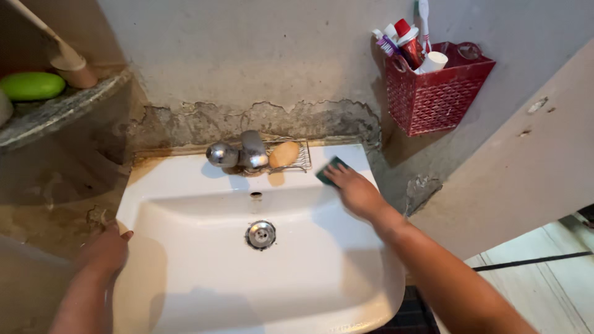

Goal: The person scrubs a white bathroom sink using a green sponge. They wipe the basin, rim, and faucet area repeatedly, moving the sponge across different sections of the sink throughout the clip.

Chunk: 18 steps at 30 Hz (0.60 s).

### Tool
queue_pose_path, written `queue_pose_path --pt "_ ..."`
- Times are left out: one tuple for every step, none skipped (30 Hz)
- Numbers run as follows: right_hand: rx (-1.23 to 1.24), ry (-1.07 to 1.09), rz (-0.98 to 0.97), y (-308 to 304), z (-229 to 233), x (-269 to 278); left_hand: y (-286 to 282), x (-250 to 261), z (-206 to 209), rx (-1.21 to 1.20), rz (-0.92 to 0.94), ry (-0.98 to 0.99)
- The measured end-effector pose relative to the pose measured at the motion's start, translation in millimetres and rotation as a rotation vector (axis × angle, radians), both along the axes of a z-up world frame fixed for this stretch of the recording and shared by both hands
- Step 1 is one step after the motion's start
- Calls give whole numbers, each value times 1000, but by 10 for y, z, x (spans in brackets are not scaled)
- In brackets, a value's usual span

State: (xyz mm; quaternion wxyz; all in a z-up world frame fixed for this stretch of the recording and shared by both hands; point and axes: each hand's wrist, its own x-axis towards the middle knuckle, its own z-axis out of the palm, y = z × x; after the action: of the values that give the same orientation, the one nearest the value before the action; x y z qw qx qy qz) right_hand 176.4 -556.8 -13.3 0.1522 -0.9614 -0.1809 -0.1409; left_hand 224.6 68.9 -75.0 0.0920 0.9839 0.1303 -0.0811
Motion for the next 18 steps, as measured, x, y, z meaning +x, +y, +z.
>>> queue_pose_path --pt "-15 18 -39 -92 49 -134 0 -14 11 -19 -7 -6" --pt "-29 34 -75 -176 107 -206 -7 -20 38 -36 -13 -14" --pt "-42 50 -112 -248 163 -224 -13 -21 77 -54 -18 -22" --pt "-46 57 -177 -301 191 -222 -29 -20 115 -24 -5 9" --pt "-49 64 -242 -327 201 -174 -52 -17 153 6 7 39" --pt "-57 70 -304 -347 205 -82 -94 -19 177 31 22 70" --pt "-22 48 -314 -336 190 35 -136 -23 200 22 24 75" --pt "11 23 -315 -282 171 208 -149 -45 228 11 34 78" --pt "-18 85 -345 -205 136 369 -163 -60 252 1 45 80" --pt "-46 147 -371 -108 85 503 -171 -98 260 12 42 93" --pt "-76 209 -397 -14 32 594 -174 -131 269 24 40 106" --pt "-70 169 -333 60 9 669 -178 -111 307 37 35 112" --pt "-65 129 -269 110 -7 699 -180 -88 341 7 41 76" --pt "-59 102 -212 131 -67 598 -186 -108 335 -20 40 53" --pt "-68 71 -165 126 -111 461 -190 -133 323 -47 39 31" --pt "-74 41 -124 98 -134 281 -192 -141 325 -40 43 31" --pt "-80 11 -82 52 -132 81 -199 -150 329 -33 48 32" --pt "-56 10 -118 -22 -88 -113 -225 -141 334 -31 51 28"
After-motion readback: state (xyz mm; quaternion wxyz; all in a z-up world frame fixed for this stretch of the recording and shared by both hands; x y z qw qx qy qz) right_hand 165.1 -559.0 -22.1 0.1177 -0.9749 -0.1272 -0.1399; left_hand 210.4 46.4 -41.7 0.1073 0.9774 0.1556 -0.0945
